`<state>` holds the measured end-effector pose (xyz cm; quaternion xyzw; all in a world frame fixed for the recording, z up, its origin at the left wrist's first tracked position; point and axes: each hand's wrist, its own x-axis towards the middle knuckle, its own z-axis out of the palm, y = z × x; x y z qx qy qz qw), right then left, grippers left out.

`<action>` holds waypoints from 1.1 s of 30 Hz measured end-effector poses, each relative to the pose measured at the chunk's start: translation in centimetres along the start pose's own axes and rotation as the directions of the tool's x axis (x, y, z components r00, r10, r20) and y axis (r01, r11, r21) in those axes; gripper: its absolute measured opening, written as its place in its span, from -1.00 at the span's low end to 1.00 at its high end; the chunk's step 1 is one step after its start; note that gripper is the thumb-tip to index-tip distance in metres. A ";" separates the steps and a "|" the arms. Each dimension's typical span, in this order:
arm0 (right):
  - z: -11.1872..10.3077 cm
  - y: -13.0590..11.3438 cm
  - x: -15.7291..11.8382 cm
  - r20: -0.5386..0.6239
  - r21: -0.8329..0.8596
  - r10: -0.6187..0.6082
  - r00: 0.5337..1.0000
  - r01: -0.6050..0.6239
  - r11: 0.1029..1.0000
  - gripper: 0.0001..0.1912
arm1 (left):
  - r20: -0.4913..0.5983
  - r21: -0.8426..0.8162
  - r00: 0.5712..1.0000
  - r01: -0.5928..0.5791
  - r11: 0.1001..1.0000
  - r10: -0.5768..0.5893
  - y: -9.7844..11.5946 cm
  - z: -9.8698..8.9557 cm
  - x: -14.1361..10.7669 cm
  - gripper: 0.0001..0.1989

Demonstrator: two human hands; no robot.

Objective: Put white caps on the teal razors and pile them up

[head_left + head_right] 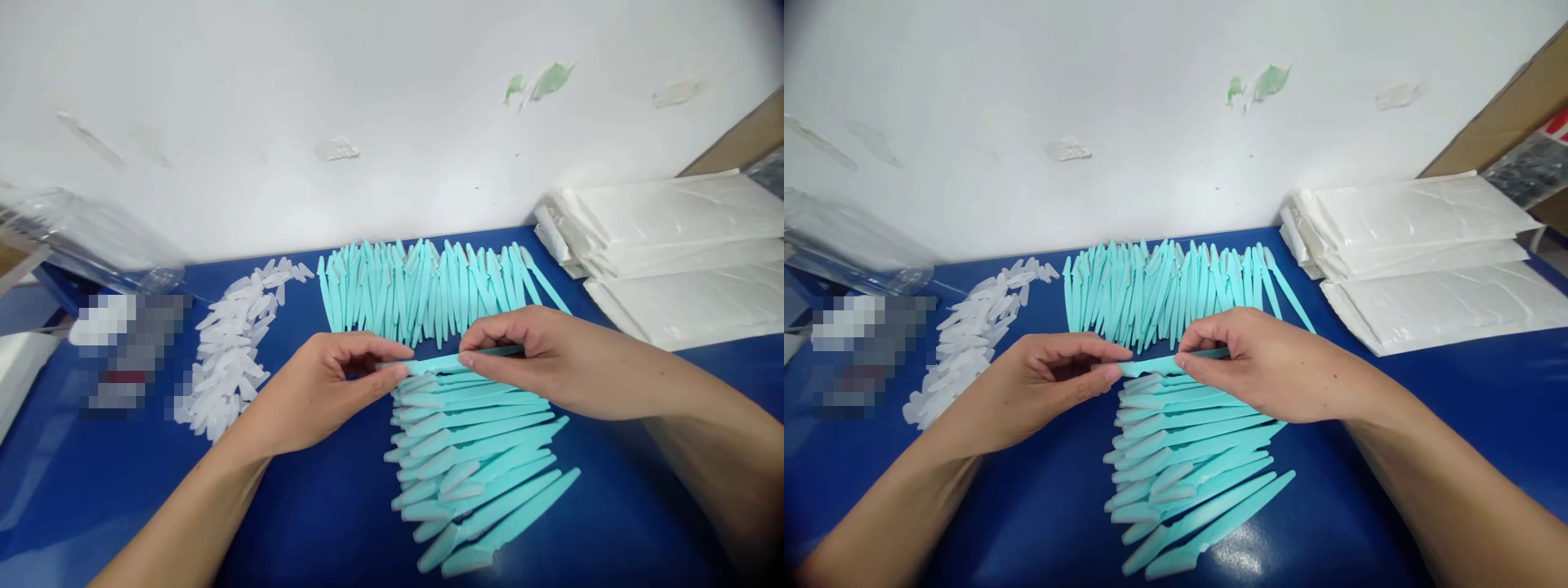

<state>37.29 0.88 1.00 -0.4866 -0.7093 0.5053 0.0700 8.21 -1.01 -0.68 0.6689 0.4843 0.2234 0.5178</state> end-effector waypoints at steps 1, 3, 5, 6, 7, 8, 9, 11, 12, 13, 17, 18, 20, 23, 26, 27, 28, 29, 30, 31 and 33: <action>-0.1 0.1 0.1 0.005 0.003 -0.003 1.000 0.003 1.000 -0.74 | -0.002 0.017 0.999 -0.032 0.999 0.032 0.1 -0.2 -0.1 -0.80; -0.3 0.4 0.2 0.009 0.012 -0.013 1.000 0.013 1.000 -0.76 | -0.009 0.078 0.992 -0.127 0.989 0.128 0.2 -0.9 -0.2 -0.80; -0.7 0.7 0.2 -0.006 0.021 -0.026 1.000 0.026 0.999 -0.74 | -0.024 0.150 0.981 -0.187 0.971 0.192 0.4 -1.9 -0.3 -0.83; -0.9 0.8 0.2 -0.020 0.024 -0.030 0.999 0.031 0.999 -0.73 | -0.047 0.171 0.980 -0.182 0.968 0.192 0.4 -2.4 -0.3 -0.85; -1.1 0.8 0.2 -0.038 0.022 -0.034 0.999 0.035 0.999 -0.72 | -0.078 0.170 0.983 -0.153 0.974 0.168 0.3 -2.9 -0.3 -0.87; -1.2 0.9 0.1 -0.052 0.015 -0.036 0.998 0.037 0.999 -0.71 | -0.112 0.143 0.985 -0.111 0.983 0.128 0.3 -3.3 -0.3 -0.89; -1.4 0.9 0.0 -0.064 0.004 -0.037 0.997 0.037 0.999 -0.70 | -0.136 0.088 0.988 -0.067 0.994 0.079 0.2 -3.5 -0.2 -0.90; -1.6 0.8 -0.1 -0.073 -0.015 -0.033 0.997 0.032 0.999 -0.69 | -0.129 -0.061 0.992 0.004 0.998 -0.012 0.0 -3.6 -0.1 -0.88; -1.6 0.8 -0.2 -0.072 -0.021 -0.031 0.997 0.030 0.999 -0.69 | -0.101 -0.125 0.994 0.029 0.992 -0.042 0.0 -3.6 0.0 -0.86; -1.6 0.7 -0.2 -0.068 -0.022 -0.031 0.997 0.029 0.999 -0.68 | -0.068 -0.169 0.996 0.047 0.985 -0.059 0.0 -3.4 0.0 -0.84; -1.6 0.6 -0.2 -0.041 -0.007 -0.027 0.999 0.027 1.000 -0.67 | -0.011 -0.210 0.997 0.072 0.975 -0.076 0.2 -2.5 0.2 -0.83; -1.5 0.5 -0.2 -0.033 -0.002 -0.023 0.999 0.022 1.000 -0.67 | -0.005 -0.214 0.997 0.074 0.974 -0.077 0.2 -2.2 0.3 -0.83; -1.3 0.4 -0.1 -0.017 0.004 -0.010 1.000 0.010 1.000 -0.68 | 0.009 -0.222 0.997 0.079 0.972 -0.079 0.2 -1.6 0.4 -0.82; -1.0 0.1 -0.1 0.007 0.004 -0.005 1.000 0.005 1.000 -0.68 | 0.046 -0.237 0.995 0.100 0.966 -0.091 0.2 -0.4 0.5 -0.79; -0.7 -0.1 -0.2 0.005 -0.027 -0.009 1.000 0.009 1.000 -0.71 | 0.089 -0.238 0.989 0.133 0.962 -0.115 0.4 0.6 0.5 -0.76; -0.6 -0.2 -0.3 0.000 -0.037 -0.005 1.000 0.005 0.999 -0.72 | 0.092 -0.212 0.988 0.138 0.967 -0.121 0.6 0.8 0.4 -0.75; -0.6 -0.3 -0.4 -0.004 -0.049 0.000 1.000 0.000 0.999 -0.73 | 0.084 -0.168 0.989 0.134 0.977 -0.121 0.7 0.9 0.4 -0.75; -0.5 -0.4 -0.6 -0.007 -0.063 0.003 1.000 -0.003 0.998 -0.74 | 0.073 -0.108 0.991 0.121 0.987 -0.113 0.9 0.9 0.2 -0.76; -0.5 -0.5 -0.7 -0.009 -0.082 -0.001 1.000 0.000 0.997 -0.74 | 0.060 -0.042 0.994 0.099 0.994 -0.097 1.1 0.8 0.1 -0.78; -0.4 -0.6 -0.9 -0.011 -0.109 -0.012 1.000 0.011 0.994 -0.74 | 0.051 0.020 0.996 0.071 0.997 -0.072 1.3 0.8 0.0 -0.81; -0.2 -0.7 -1.2 -0.016 -0.175 -0.064 0.998 0.061 0.983 -0.73 | 0.052 0.113 0.998 0.012 0.993 -0.018 1.5 0.7 -0.3 -0.85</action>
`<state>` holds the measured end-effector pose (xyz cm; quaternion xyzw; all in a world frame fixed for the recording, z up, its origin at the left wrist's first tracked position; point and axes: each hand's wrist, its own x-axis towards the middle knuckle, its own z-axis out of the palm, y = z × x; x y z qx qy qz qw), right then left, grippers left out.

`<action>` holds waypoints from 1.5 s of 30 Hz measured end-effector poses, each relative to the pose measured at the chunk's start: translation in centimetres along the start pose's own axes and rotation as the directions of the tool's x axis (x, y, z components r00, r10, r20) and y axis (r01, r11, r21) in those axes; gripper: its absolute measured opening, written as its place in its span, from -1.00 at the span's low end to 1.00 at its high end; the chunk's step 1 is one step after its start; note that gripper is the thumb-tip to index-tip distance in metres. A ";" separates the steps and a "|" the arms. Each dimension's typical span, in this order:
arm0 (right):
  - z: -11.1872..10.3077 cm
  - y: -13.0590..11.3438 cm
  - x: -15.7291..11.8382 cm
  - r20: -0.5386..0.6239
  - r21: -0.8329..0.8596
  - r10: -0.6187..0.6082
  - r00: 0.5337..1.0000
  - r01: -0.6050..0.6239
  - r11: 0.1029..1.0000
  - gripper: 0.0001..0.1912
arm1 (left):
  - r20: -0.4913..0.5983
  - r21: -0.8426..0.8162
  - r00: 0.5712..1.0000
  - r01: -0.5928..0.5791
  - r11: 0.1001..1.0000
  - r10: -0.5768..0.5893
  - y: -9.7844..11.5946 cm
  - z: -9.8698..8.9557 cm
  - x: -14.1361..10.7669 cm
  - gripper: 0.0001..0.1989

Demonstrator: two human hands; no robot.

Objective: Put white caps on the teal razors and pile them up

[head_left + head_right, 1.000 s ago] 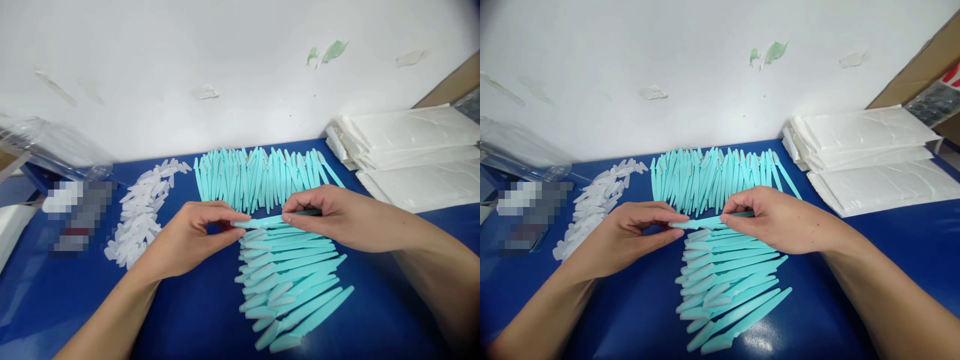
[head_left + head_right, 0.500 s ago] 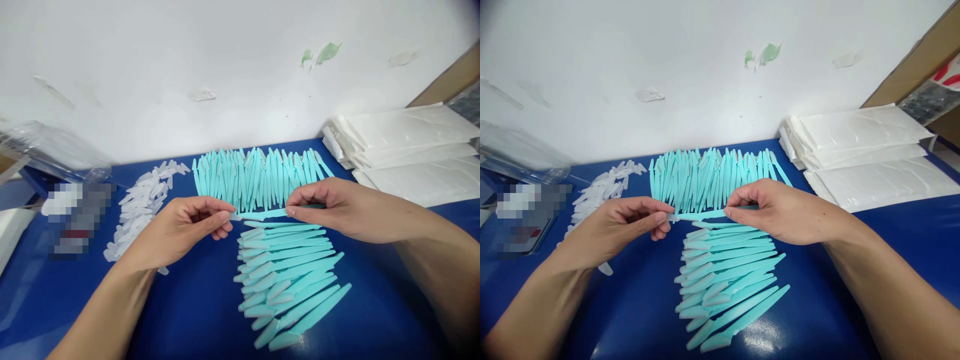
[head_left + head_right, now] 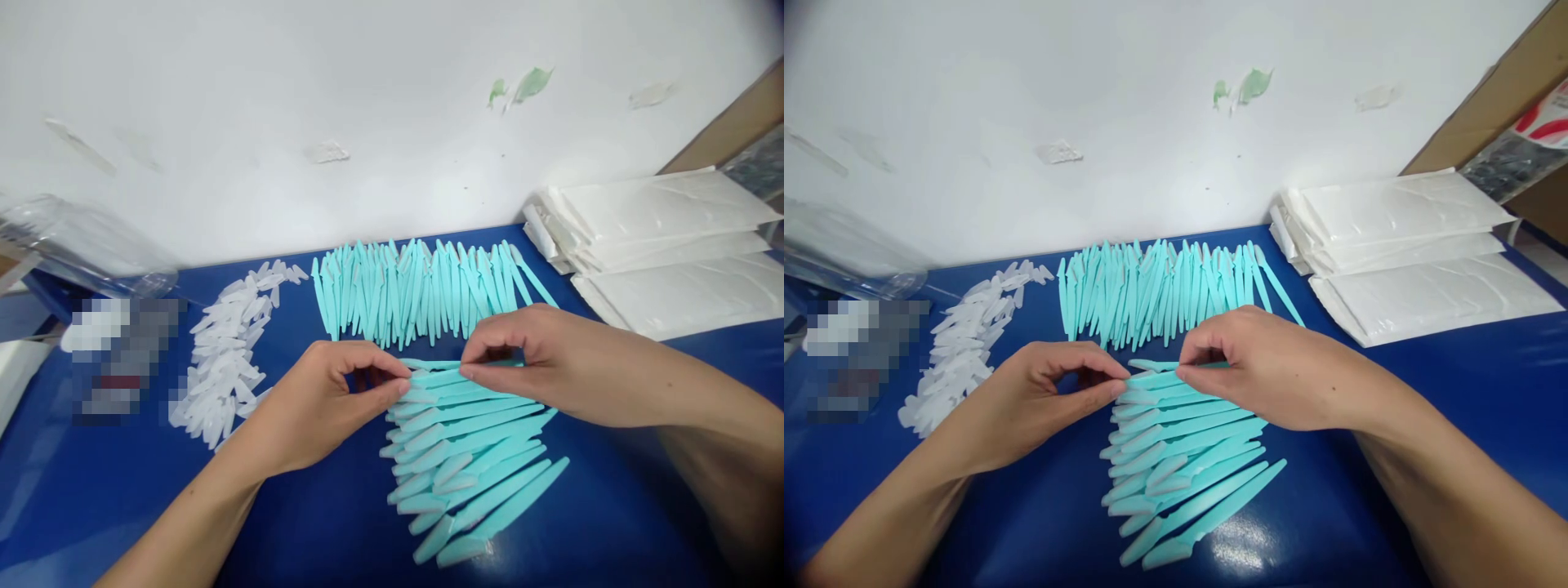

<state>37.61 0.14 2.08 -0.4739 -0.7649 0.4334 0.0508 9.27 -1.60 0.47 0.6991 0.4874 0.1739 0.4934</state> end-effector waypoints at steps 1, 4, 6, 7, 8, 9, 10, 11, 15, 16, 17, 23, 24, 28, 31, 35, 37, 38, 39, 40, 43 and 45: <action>0.1 0.0 -0.1 -0.008 -0.037 -0.028 1.000 0.028 0.999 -0.71 | 0.006 0.029 1.000 -0.023 0.999 0.023 0.1 0.0 -0.1 -0.85; 0.3 0.0 -0.3 0.005 -0.130 -0.065 0.998 0.065 0.989 -0.71 | 0.041 0.074 0.998 -0.055 0.996 0.052 0.2 0.5 -0.2 -0.86; 0.3 0.1 -0.4 0.031 -0.162 -0.053 0.998 0.058 0.985 -0.73 | 0.069 0.084 0.996 -0.065 0.994 0.059 0.3 0.7 -0.3 -0.85; 0.3 0.2 -0.5 0.035 -0.167 -0.046 0.998 0.052 0.985 -0.74 | 0.068 0.088 0.996 -0.070 0.994 0.064 0.4 0.7 -0.3 -0.85; 0.2 0.3 -0.5 0.030 -0.163 -0.041 0.999 0.045 0.986 -0.74 | 0.057 0.095 0.996 -0.075 0.993 0.070 0.4 0.7 -0.3 -0.83; 0.1 0.3 -0.4 0.011 -0.151 -0.027 1.000 0.028 0.988 -0.73 | 0.033 0.104 0.996 -0.080 0.991 0.077 0.5 0.5 -0.3 -0.81; 0.1 0.4 -0.2 -0.028 -0.134 -0.004 1.000 0.000 0.991 -0.70 | -0.004 0.116 0.997 -0.078 0.990 0.079 0.5 0.1 -0.3 -0.79; 0.0 0.4 0.1 -0.086 -0.117 0.025 0.996 -0.035 0.993 -0.65 | -0.051 0.130 0.996 -0.069 0.989 0.076 0.5 -0.4 -0.4 -0.77; 0.2 0.2 3.1 -0.364 -0.172 0.116 0.924 -0.189 0.967 -0.56 | -0.317 0.165 0.948 0.034 0.986 0.021 -0.3 -3.0 -0.5 -0.65; 0.2 0.1 4.1 -0.403 -0.209 0.116 0.908 -0.215 0.954 -0.59 | -0.384 0.169 0.923 0.058 0.984 0.011 -0.6 -3.7 -0.5 -0.63; 0.2 0.0 5.1 -0.434 -0.244 0.112 0.894 -0.236 0.941 -0.62 | -0.443 0.175 0.896 0.077 0.982 0.008 -0.9 -4.4 -0.6 -0.62; 0.3 -1.1 8.8 -0.467 -0.213 0.131 0.875 -0.255 0.943 -0.65 | -0.603 0.200 0.798 0.164 0.966 -0.011 -2.2 -6.8 -0.6 -0.62; 0.3 -1.2 9.1 -0.466 -0.200 0.134 0.874 -0.251 0.947 -0.65 | -0.604 0.197 0.797 0.167 0.966 -0.015 -2.3 -7.0 -0.6 -0.62; 0.3 -1.3 10.3 -0.453 -0.165 0.143 0.880 -0.240 0.957 -0.71 | -0.593 0.228 0.805 0.149 0.962 0.016 -2.8 -7.4 -0.4 -0.59; -0.1 -1.1 10.4 -0.412 -0.112 0.166 0.896 -0.231 0.966 -0.76 | -0.593 0.238 0.805 0.143 0.961 0.027 -3.3 -7.8 -0.4 -0.58; -1.0 -0.9 8.8 -0.423 -0.060 0.162 0.892 -0.206 0.977 -0.87 | -0.614 0.246 0.789 0.167 0.955 0.020 -3.9 -8.9 -0.7 -0.57; -1.5 -0.7 7.5 -0.466 -0.039 0.142 0.873 -0.181 0.983 -0.90 | -0.631 0.267 0.775 0.199 0.943 0.016 -4.3 -9.7 -0.9 -0.58; -1.7 -0.6 6.8 -0.482 -0.005 0.139 0.865 -0.162 0.987 -0.90 | -0.644 0.287 0.765 0.221 0.932 0.016 -4.7 -10.1 -1.0 -0.58; -1.8 -0.4 6.1 -0.469 0.075 0.140 0.872 -0.119 0.990 -0.89 | -0.658 0.317 0.753 0.247 0.916 0.025 -5.1 -10.5 -1.0 -0.59; -1.9 -0.2 5.4 -0.431 0.177 0.150 0.890 -0.079 0.981 -0.86 | -0.667 0.362 0.744 0.273 0.891 0.043 -5.6 -10.8 -1.0 -0.60; -1.5 0.5 4.0 -0.310 0.310 0.086 0.947 0.015 0.951 -0.83 | -0.602 0.602 0.784 0.318 0.732 0.155 -7.2 -11.2 -0.5 -0.59; -1.0 0.7 3.3 -0.317 0.232 -0.004 0.948 0.081 0.969 -0.86 | -0.516 0.726 0.833 0.302 0.618 0.200 -8.0 -11.0 0.1 -0.55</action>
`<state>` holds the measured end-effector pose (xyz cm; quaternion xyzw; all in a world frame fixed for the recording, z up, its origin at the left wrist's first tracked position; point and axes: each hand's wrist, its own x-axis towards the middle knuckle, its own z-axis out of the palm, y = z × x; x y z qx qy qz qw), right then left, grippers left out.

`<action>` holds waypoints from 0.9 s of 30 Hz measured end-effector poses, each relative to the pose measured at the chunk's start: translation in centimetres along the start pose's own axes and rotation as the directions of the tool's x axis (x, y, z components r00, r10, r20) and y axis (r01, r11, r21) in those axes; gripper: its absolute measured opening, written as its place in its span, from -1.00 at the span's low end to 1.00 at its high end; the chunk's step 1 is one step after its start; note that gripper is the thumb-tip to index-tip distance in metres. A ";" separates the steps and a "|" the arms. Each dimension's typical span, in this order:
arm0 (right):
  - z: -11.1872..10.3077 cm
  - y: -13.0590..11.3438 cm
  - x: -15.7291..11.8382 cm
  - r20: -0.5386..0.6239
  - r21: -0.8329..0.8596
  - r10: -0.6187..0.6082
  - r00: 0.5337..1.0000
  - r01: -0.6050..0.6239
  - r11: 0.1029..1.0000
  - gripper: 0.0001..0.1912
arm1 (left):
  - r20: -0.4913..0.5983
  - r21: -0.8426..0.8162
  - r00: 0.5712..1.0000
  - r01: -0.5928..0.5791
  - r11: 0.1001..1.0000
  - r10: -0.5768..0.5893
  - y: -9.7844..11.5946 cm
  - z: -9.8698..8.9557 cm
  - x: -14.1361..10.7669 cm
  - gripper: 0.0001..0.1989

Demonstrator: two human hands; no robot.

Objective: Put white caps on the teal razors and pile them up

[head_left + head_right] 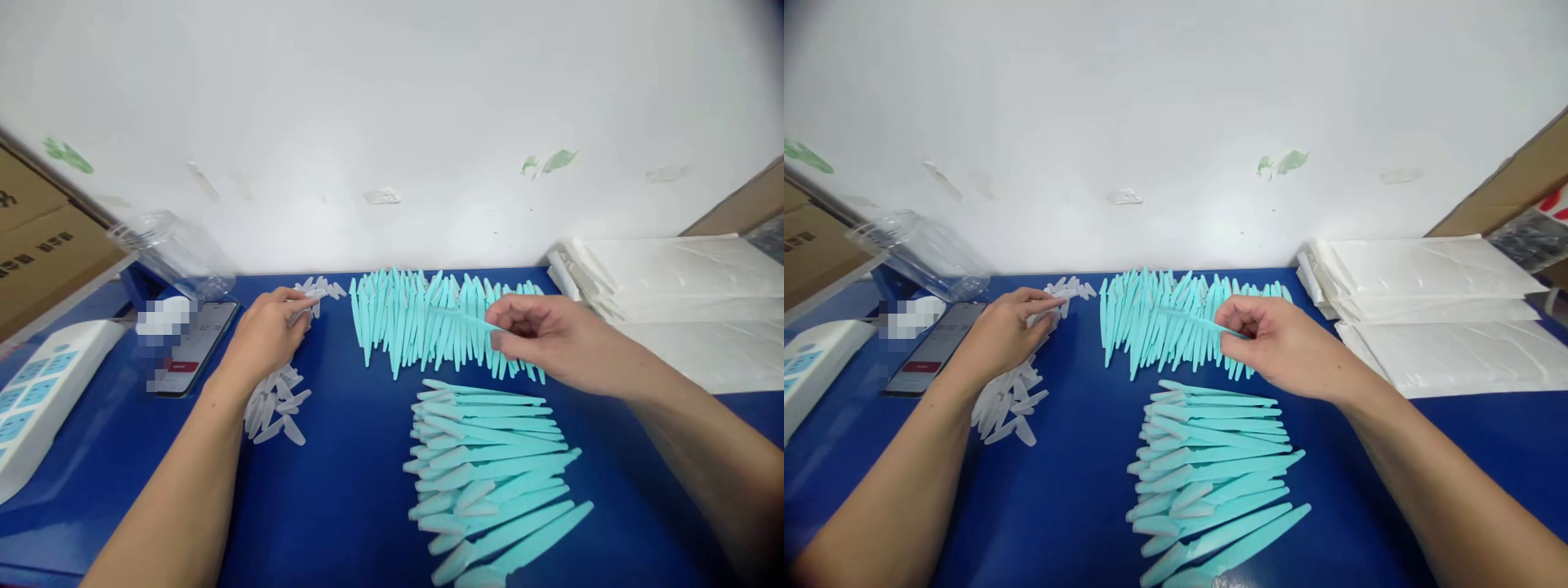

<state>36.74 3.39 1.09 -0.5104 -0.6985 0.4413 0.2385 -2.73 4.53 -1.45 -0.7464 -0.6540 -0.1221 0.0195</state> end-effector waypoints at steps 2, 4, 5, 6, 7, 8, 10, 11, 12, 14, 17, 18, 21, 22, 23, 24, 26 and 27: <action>0.4 0.0 -0.7 0.007 -0.066 -0.045 0.999 0.045 0.997 -0.84 | 0.024 0.060 0.999 -0.047 0.997 0.046 0.2 0.6 0.2 -0.54; 0.9 -0.1 -1.2 0.028 -0.105 -0.036 0.999 0.039 0.994 -0.73 | 0.039 0.088 0.997 -0.063 0.994 0.060 0.7 0.8 0.3 -0.56; 1.1 -0.2 -1.4 0.036 -0.122 -0.036 0.999 0.040 0.992 -0.66 | 0.050 0.100 0.996 -0.075 0.992 0.070 1.0 0.8 0.3 -0.56; 1.2 -0.3 -1.6 0.039 -0.140 -0.046 0.998 0.051 0.989 -0.59 | 0.063 0.107 0.994 -0.090 0.990 0.083 1.3 0.7 0.3 -0.57; 1.4 -0.4 -1.7 0.037 -0.157 -0.063 0.997 0.068 0.985 -0.53 | 0.078 0.109 0.992 -0.107 0.988 0.099 1.4 0.5 0.2 -0.57; 1.5 -0.3 -1.8 0.035 -0.169 -0.077 0.996 0.082 0.982 -0.49 | 0.093 0.104 0.989 -0.125 0.987 0.115 1.6 0.3 0.1 -0.56; 1.6 -0.1 -1.9 0.032 -0.176 -0.075 0.997 0.079 0.981 -0.49 | 0.126 0.067 0.983 -0.146 0.987 0.137 1.6 0.1 -0.1 -0.55; 1.7 0.0 -1.9 0.031 -0.177 -0.064 0.997 0.069 0.982 -0.51 | 0.140 0.041 0.980 -0.146 0.988 0.139 1.5 0.0 -0.2 -0.54; 1.7 0.2 -1.9 0.030 -0.178 -0.054 0.998 0.058 0.982 -0.53 | 0.153 0.017 0.979 -0.141 0.990 0.137 1.4 -0.1 -0.3 -0.53; 1.8 0.4 -1.9 0.025 -0.189 -0.041 0.999 0.045 0.981 -0.55 | 0.173 -0.011 0.977 -0.128 0.992 0.128 1.1 -0.2 -0.4 -0.51; 1.9 0.6 -1.9 0.023 -0.206 -0.039 0.999 0.043 0.978 -0.57 | 0.178 -0.013 0.977 -0.113 0.993 0.114 0.9 -0.3 -0.3 -0.52; 1.9 0.7 -2.0 0.025 -0.211 -0.039 0.999 0.043 0.977 -0.58 | 0.175 -0.018 0.978 -0.110 0.994 0.112 0.9 -0.4 -0.2 -0.53; 1.9 0.6 -2.0 0.026 -0.235 -0.044 0.999 0.049 0.971 -0.56 | 0.187 -0.061 0.977 -0.089 0.994 0.099 0.7 -0.6 -0.1 -0.55; 1.9 0.6 -2.0 0.025 -0.246 -0.048 0.999 0.053 0.968 -0.54 | 0.198 -0.081 0.976 -0.081 0.993 0.095 0.5 -0.6 -0.1 -0.53; 1.9 0.7 -2.0 0.025 -0.254 -0.052 0.998 0.057 0.966 -0.53 | 0.208 -0.102 0.974 -0.074 0.992 0.094 0.4 -0.7 -0.1 -0.51; 1.9 0.7 -2.0 0.026 -0.260 -0.054 0.998 0.059 0.964 -0.52 | 0.215 -0.118 0.972 -0.070 0.991 0.094 0.2 -0.7 -0.1 -0.47; 2.0 0.7 -2.0 0.021 -0.267 -0.054 0.998 0.058 0.962 -0.51 | 0.217 -0.129 0.971 -0.070 0.989 0.097 -0.1 -0.7 0.0 -0.42; 2.0 0.8 -2.0 0.018 -0.269 -0.052 0.999 0.054 0.962 -0.51 | 0.214 -0.122 0.972 -0.071 0.990 0.096 -0.2 -0.7 0.0 -0.41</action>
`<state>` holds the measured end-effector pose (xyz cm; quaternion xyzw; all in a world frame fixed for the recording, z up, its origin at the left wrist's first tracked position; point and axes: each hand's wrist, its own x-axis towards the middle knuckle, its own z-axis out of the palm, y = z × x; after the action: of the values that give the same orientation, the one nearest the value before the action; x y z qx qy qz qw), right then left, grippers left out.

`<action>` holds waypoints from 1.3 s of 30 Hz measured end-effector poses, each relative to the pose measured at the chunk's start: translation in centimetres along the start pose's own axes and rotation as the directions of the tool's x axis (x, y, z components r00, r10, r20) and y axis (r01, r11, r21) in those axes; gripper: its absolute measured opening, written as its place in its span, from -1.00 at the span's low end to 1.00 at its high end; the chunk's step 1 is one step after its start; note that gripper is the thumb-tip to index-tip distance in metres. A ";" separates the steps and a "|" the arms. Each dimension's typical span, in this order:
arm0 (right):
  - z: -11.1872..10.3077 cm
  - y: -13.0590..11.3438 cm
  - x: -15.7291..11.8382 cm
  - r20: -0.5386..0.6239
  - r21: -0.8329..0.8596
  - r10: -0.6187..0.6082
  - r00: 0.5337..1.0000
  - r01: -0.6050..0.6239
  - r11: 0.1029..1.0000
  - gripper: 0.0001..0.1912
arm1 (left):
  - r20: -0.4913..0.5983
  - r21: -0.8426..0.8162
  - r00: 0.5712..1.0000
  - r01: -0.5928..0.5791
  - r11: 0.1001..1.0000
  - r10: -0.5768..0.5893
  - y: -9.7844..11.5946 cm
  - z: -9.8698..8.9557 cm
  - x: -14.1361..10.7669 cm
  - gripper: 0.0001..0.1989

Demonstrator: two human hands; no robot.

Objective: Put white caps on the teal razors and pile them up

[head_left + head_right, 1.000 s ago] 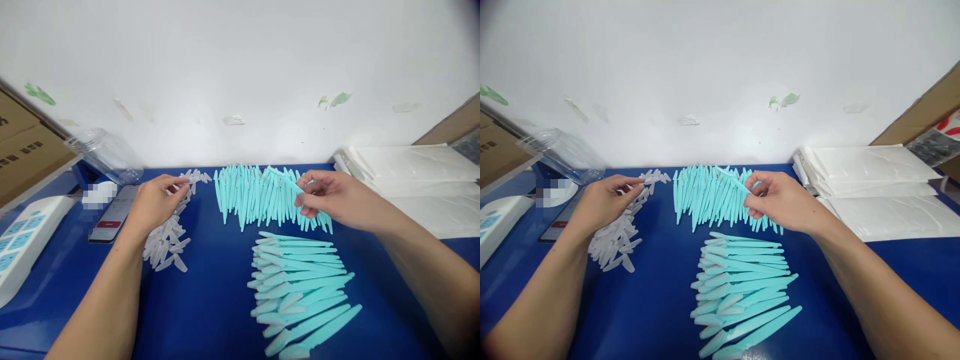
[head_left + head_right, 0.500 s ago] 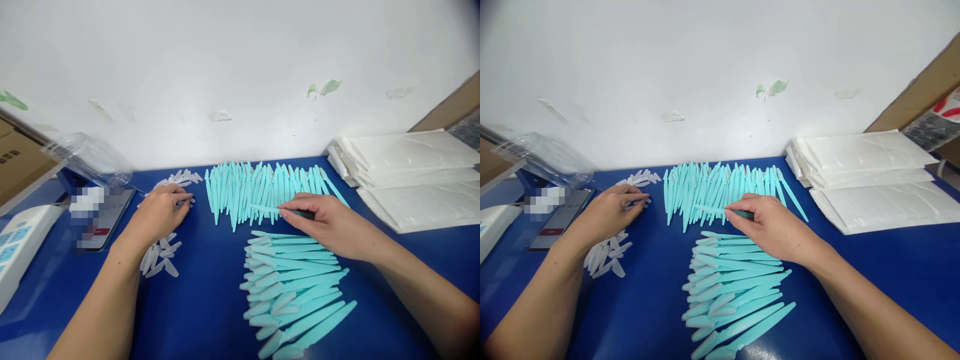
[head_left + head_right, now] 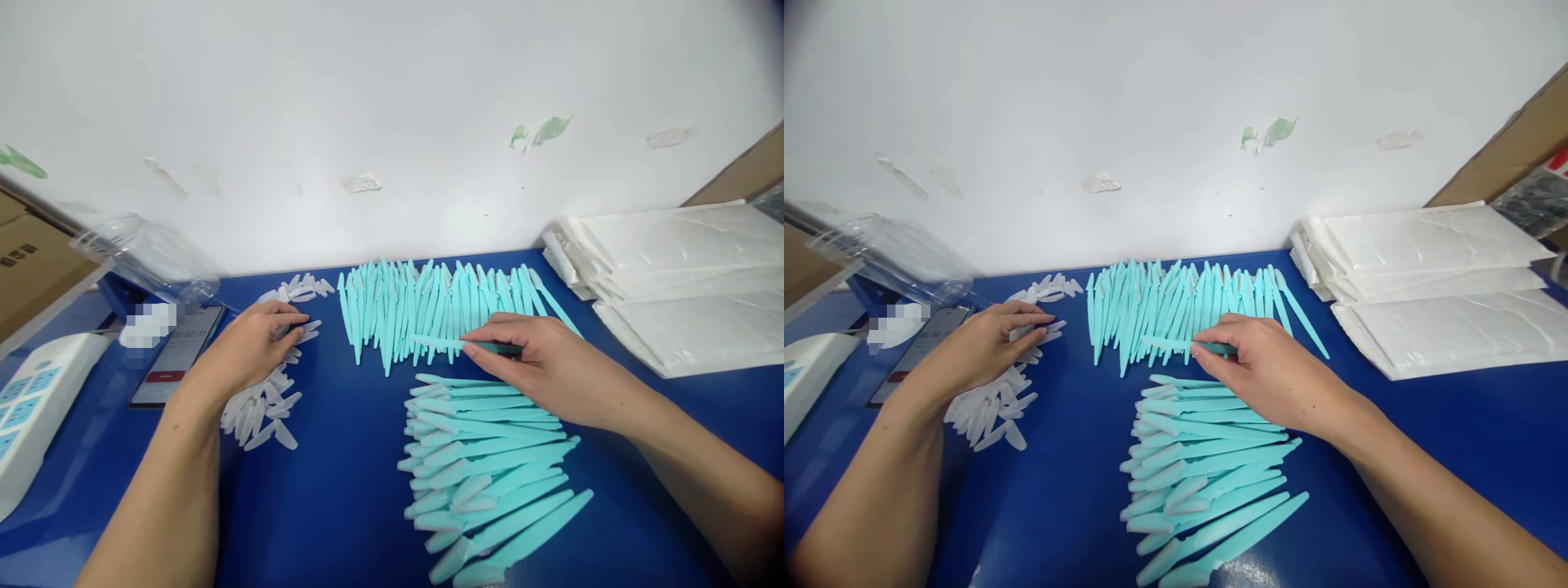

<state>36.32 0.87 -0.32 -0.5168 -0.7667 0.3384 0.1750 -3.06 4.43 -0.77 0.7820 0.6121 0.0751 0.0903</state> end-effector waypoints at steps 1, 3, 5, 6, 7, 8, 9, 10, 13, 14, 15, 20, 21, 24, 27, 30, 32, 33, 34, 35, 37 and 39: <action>0.0 0.0 0.0 -0.004 -0.002 0.002 1.000 -0.002 1.000 -0.52 | -0.003 0.012 1.000 0.001 1.000 -0.001 -0.1 0.0 0.0 -0.41; 0.0 0.1 -0.1 -0.007 -0.011 0.003 1.000 -0.003 1.000 -0.52 | -0.008 0.032 1.000 0.004 0.999 -0.003 0.0 -0.1 0.1 -0.46; 0.0 0.1 -0.1 -0.006 -0.022 0.000 1.000 0.000 1.000 -0.52 | -0.008 0.035 0.999 0.036 0.999 -0.035 0.3 -0.3 0.2 -0.53; 0.0 0.1 -0.1 -0.007 -0.026 -0.006 1.000 0.005 1.000 -0.53 | -0.001 0.032 0.998 0.062 0.998 -0.062 0.5 -0.4 0.2 -0.57; 0.0 0.0 -0.1 -0.006 -0.029 -0.012 1.000 0.012 1.000 -0.53 | 0.004 0.027 0.996 0.092 0.995 -0.092 0.6 -0.5 0.2 -0.59; 0.0 0.0 -0.1 -0.005 -0.033 -0.021 1.000 0.021 0.999 -0.54 | 0.008 0.021 0.993 0.118 0.993 -0.118 0.8 -0.5 0.2 -0.60; 0.0 0.0 -0.1 -0.003 -0.037 -0.032 0.999 0.031 0.999 -0.55 | 0.009 0.015 0.992 0.129 0.991 -0.129 0.9 -0.5 0.2 -0.59; 0.1 -0.1 -0.1 0.000 -0.042 -0.040 0.999 0.040 0.998 -0.55 | 0.006 0.009 0.992 0.125 0.992 -0.125 1.1 -0.4 0.2 -0.57; 0.1 -0.1 -0.1 0.008 -0.061 -0.053 0.999 0.054 0.997 -0.56 | -0.014 0.007 0.996 0.089 0.996 -0.089 1.3 0.1 0.3 -0.54; 0.1 -0.1 -0.1 0.009 -0.065 -0.055 0.998 0.056 0.996 -0.56 | -0.019 0.016 0.996 0.087 0.996 -0.087 1.4 0.2 0.3 -0.54; 0.1 -0.1 -0.1 0.011 -0.069 -0.056 0.998 0.057 0.996 -0.56 | -0.023 0.025 0.995 0.094 0.995 -0.093 1.4 0.4 0.4 -0.56; 0.1 0.0 0.0 0.021 -0.084 -0.066 0.998 0.067 0.994 -0.55 | -0.020 0.022 0.994 0.109 0.994 -0.108 1.8 0.7 0.7 -0.63; 0.0 0.0 -0.1 0.022 -0.089 -0.068 0.997 0.069 0.994 -0.55 | -0.019 0.011 0.995 0.103 0.995 -0.103 1.9 0.6 0.7 -0.63; 0.0 0.0 -0.2 0.027 -0.098 -0.067 0.997 0.069 0.993 -0.55 | -0.002 -0.045 0.992 0.123 0.991 -0.123 2.3 0.4 0.8 -0.67; -0.1 0.0 -0.3 0.033 -0.104 -0.058 0.998 0.061 0.993 -0.53 | 0.031 -0.130 0.991 0.134 0.982 -0.132 2.4 0.3 0.7 -0.72; -0.1 -0.2 -0.3 0.030 -0.111 -0.075 0.997 0.078 0.991 -0.52 | 0.024 -0.231 0.996 0.094 0.968 -0.091 2.8 -0.3 0.2 -0.70; -0.1 -0.4 -0.3 0.024 -0.111 -0.097 0.995 0.099 0.989 -0.53 | 0.015 -0.345 0.997 0.082 0.935 -0.082 3.5 -0.8 -0.4 -0.66; -0.1 -0.5 -0.3 0.024 -0.109 -0.109 0.994 0.111 0.988 -0.55 | 0.029 -0.419 0.996 0.084 0.904 -0.079 4.1 -1.0 -0.7 -0.64; -0.1 -0.5 -0.3 0.027 -0.107 -0.122 0.992 0.125 0.986 -0.56 | 0.061 -0.494 0.996 0.090 0.865 -0.069 4.9 -1.2 -1.0 -0.63; -0.1 -0.6 -0.4 0.035 -0.103 -0.136 0.990 0.139 0.985 -0.57 | 0.113 -0.565 0.992 0.104 0.818 -0.048 5.7 -1.3 -1.2 -0.62; -0.1 -0.7 -0.5 0.061 -0.095 -0.156 0.986 0.161 0.982 -0.56 | 0.221 -0.656 0.975 0.136 0.743 0.017 7.3 -1.1 -1.5 -0.65; -0.1 -0.8 -0.7 0.091 -0.088 -0.158 0.983 0.166 0.982 -0.53 | 0.296 -0.686 0.953 0.169 0.708 0.060 8.6 -0.7 -1.5 -0.68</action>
<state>36.12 0.12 0.39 -0.4457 -0.8283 0.3073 0.1446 4.53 1.02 1.86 0.6717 0.5394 0.1817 0.4743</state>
